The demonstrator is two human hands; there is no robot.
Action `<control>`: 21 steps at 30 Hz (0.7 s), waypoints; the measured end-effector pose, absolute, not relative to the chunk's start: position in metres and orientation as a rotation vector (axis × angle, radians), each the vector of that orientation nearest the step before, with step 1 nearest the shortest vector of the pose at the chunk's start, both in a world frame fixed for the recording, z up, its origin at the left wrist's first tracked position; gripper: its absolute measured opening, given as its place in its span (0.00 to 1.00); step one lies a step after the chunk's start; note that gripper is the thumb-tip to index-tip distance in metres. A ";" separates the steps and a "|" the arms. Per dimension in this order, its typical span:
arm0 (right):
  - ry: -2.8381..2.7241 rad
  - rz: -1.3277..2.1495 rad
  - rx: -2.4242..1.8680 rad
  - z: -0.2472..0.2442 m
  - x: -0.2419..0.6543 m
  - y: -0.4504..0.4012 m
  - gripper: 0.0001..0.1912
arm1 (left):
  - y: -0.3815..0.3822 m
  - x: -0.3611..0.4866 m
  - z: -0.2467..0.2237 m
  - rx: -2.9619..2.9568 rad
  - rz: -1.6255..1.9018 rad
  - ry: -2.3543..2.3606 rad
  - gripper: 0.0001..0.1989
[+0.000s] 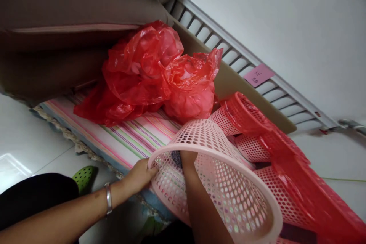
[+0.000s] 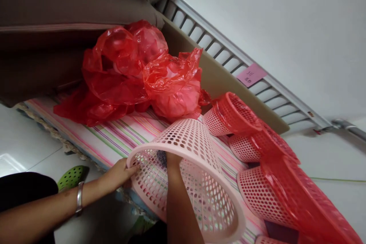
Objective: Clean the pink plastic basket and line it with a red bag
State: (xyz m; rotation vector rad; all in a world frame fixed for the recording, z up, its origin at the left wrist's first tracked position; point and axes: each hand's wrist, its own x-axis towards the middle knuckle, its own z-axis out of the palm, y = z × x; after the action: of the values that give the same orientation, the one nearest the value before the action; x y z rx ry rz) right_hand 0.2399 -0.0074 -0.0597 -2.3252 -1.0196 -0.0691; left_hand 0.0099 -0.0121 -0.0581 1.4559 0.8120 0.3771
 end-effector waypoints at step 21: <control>-1.459 -0.101 -2.237 -0.071 0.159 -0.119 0.16 | -0.039 0.012 -0.059 1.438 0.393 0.789 0.15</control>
State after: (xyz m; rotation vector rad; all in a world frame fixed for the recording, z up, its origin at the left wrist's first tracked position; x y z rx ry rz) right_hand 0.1594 -0.1194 -0.0705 -2.2374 -1.4592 -0.1011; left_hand 0.0123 -0.0388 -0.0586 1.4384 0.7891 0.3934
